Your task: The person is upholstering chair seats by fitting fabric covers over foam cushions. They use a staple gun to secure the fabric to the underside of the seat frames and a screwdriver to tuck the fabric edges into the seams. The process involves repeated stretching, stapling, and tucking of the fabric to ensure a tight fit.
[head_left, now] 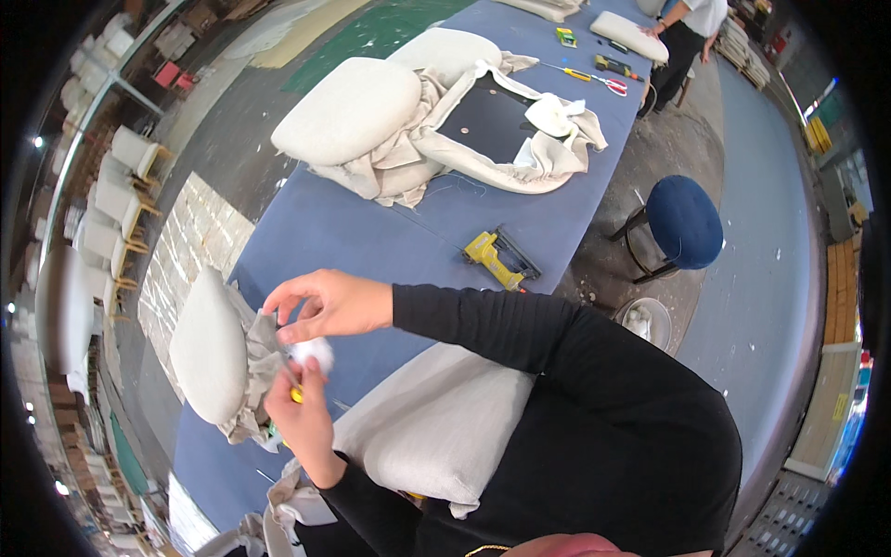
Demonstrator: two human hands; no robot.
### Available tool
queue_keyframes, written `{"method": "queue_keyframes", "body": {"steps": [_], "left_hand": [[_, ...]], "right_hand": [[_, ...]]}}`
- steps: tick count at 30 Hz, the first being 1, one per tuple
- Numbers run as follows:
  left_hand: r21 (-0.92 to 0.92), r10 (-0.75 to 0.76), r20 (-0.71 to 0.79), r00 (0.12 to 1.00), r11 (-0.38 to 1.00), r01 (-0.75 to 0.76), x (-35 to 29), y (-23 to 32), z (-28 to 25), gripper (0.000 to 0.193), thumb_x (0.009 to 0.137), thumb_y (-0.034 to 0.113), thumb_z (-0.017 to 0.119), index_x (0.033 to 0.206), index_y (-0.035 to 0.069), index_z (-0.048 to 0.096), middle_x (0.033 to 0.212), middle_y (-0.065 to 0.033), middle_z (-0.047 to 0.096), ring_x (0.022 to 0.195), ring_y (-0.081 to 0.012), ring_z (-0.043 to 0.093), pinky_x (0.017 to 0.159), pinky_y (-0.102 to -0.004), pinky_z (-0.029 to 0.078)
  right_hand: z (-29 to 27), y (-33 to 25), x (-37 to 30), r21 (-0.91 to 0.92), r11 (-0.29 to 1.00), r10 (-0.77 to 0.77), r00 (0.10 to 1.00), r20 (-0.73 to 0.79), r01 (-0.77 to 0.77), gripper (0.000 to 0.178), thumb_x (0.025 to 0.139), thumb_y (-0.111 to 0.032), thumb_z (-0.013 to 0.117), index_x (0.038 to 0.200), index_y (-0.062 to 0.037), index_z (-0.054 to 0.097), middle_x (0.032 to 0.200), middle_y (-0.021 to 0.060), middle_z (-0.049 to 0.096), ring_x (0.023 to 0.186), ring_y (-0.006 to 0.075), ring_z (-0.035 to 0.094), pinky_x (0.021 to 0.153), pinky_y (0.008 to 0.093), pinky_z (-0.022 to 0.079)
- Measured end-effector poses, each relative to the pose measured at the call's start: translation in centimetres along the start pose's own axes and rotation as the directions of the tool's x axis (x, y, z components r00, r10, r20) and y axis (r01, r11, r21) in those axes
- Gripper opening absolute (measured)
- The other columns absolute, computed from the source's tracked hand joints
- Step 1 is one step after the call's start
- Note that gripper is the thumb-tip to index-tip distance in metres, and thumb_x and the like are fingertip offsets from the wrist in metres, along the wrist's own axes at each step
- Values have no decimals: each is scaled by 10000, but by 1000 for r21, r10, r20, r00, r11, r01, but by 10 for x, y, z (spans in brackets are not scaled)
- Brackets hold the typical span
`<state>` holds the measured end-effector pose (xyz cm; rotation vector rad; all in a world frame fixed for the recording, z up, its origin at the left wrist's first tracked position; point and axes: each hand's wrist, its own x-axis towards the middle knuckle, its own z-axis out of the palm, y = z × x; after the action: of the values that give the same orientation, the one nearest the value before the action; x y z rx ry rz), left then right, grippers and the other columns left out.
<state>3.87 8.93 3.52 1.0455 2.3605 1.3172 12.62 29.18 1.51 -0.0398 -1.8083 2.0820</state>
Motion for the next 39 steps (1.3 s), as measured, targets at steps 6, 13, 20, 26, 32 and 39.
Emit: {"method": "queue_keyframes", "body": {"steps": [6, 13, 20, 26, 32, 39], "left_hand": [[351, -121, 446, 887, 935, -49, -7, 27, 35, 281, 946, 214, 762, 833, -29, 676, 592, -83, 513, 574, -130, 407, 542, -345, 351], [434, -307, 471, 827, 897, 85, 17, 45, 58, 308, 913, 203, 780, 816, -55, 644, 589, -127, 486, 579, -140, 400, 540, -370, 359], [519, -462, 464, 756, 833, 191, 82, 72, 103, 313, 893, 209, 787, 865, -67, 643, 613, -151, 508, 610, -132, 408, 561, -358, 406], [655, -562, 429, 707, 733, 185, 120, 82, 128, 263, 869, 208, 795, 883, -38, 702, 650, -205, 585, 538, -247, 463, 563, -378, 435], [665, -535, 466, 705, 737, 120, 163, 80, 148, 238, 848, 266, 793, 883, 31, 778, 710, -191, 676, 643, -374, 685, 595, -416, 495], [669, -573, 433, 695, 722, 179, 161, 70, 137, 254, 849, 273, 800, 911, 28, 787, 716, -198, 685, 645, -381, 685, 607, -419, 504]], "right_hand": [[-179, 92, -50, -226, 963, 3, 848, -530, -144, 642, 879, -406, 862, 1394, -86, 651, 1359, 137, 671, 1267, 280, 629, 1087, 417, 502], [-373, 197, -213, 551, 705, 691, -258, -675, 446, 862, 915, -346, 849, 1599, -111, 380, 1568, 155, 492, 1388, 353, 547, 1163, 527, 463], [-401, 258, -282, 511, 750, 499, 147, -854, 421, 510, 1118, -184, 562, 1598, -139, 396, 1576, 111, 518, 1410, 340, 545, 1156, 566, 482], [-376, 222, -405, 622, 339, 769, -173, -616, -706, 416, 1082, -260, 530, 1450, -68, 569, 1025, 123, 796, 830, 270, 782, 724, 414, 652], [-458, 119, -269, 320, 486, 862, 386, -327, -814, 521, 1051, -507, 638, 1186, -12, 731, 823, 103, 766, 703, 193, 739, 652, 335, 593], [-676, 170, -13, 470, 797, 207, 558, -803, 379, 758, 1103, -326, 604, 1635, 63, 229, 1625, 302, 374, 1535, 375, 400, 1308, 473, 329]]}}
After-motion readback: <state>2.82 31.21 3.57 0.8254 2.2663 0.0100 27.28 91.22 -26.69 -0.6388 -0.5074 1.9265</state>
